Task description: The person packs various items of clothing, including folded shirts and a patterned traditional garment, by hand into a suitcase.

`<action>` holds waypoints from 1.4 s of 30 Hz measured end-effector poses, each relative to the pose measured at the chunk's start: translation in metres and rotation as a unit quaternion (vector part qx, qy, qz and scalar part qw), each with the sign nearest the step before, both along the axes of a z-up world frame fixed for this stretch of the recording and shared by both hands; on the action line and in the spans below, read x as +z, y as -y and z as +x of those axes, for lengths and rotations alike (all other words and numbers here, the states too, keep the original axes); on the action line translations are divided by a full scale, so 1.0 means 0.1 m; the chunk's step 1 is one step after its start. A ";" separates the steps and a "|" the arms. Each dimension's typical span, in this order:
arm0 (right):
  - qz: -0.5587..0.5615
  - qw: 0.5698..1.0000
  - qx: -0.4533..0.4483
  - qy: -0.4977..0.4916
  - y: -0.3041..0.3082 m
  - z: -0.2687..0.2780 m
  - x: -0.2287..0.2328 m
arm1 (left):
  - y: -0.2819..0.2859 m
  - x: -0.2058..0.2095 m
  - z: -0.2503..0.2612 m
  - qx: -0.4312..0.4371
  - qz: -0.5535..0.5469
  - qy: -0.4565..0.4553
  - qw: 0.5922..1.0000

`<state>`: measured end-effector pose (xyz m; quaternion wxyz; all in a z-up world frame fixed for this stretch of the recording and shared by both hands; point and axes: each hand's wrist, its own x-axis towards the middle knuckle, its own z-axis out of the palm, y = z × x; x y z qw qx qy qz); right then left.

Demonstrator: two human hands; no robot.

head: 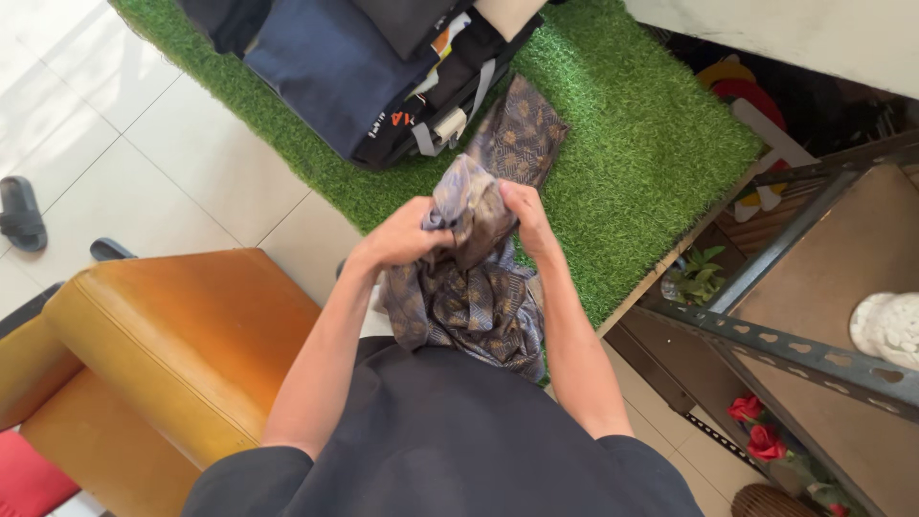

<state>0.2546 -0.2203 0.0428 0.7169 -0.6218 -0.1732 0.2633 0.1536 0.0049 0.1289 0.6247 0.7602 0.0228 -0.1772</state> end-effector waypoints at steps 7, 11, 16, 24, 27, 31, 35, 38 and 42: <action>-0.327 0.937 0.030 0.116 -0.10 -0.01 1.01 | -0.66 0.69 0.19 -0.006 0.110 0.248 0.963; -0.366 0.903 -0.063 0.216 -0.32 -0.08 1.45 | -1.06 1.10 0.15 -0.004 0.117 0.260 0.958; -0.367 0.828 -0.256 0.338 -0.74 -0.22 1.57 | -1.62 1.37 0.12 0.037 0.102 0.321 0.941; -0.266 0.715 -0.483 0.429 -1.30 -0.26 1.51 | -2.21 1.20 0.31 -0.047 -0.255 0.260 0.930; -0.213 0.664 -0.556 0.452 -1.44 -0.19 1.60 | -2.30 1.17 0.39 -0.073 -0.343 0.239 0.906; -0.137 0.604 -0.589 0.518 -1.57 -0.02 1.97 | -2.32 1.30 0.55 -0.081 -0.410 0.167 0.893; -0.130 0.554 -0.584 0.579 -1.81 0.26 2.49 | -2.53 1.57 0.80 -0.072 -0.438 0.150 0.883; -0.126 0.541 -0.558 0.617 -2.06 0.70 2.79 | -2.92 1.86 1.16 -0.077 -0.369 0.253 0.891; -0.166 0.538 -0.543 0.623 -2.36 1.87 2.79 | -3.66 2.17 1.95 0.047 -0.221 0.263 0.938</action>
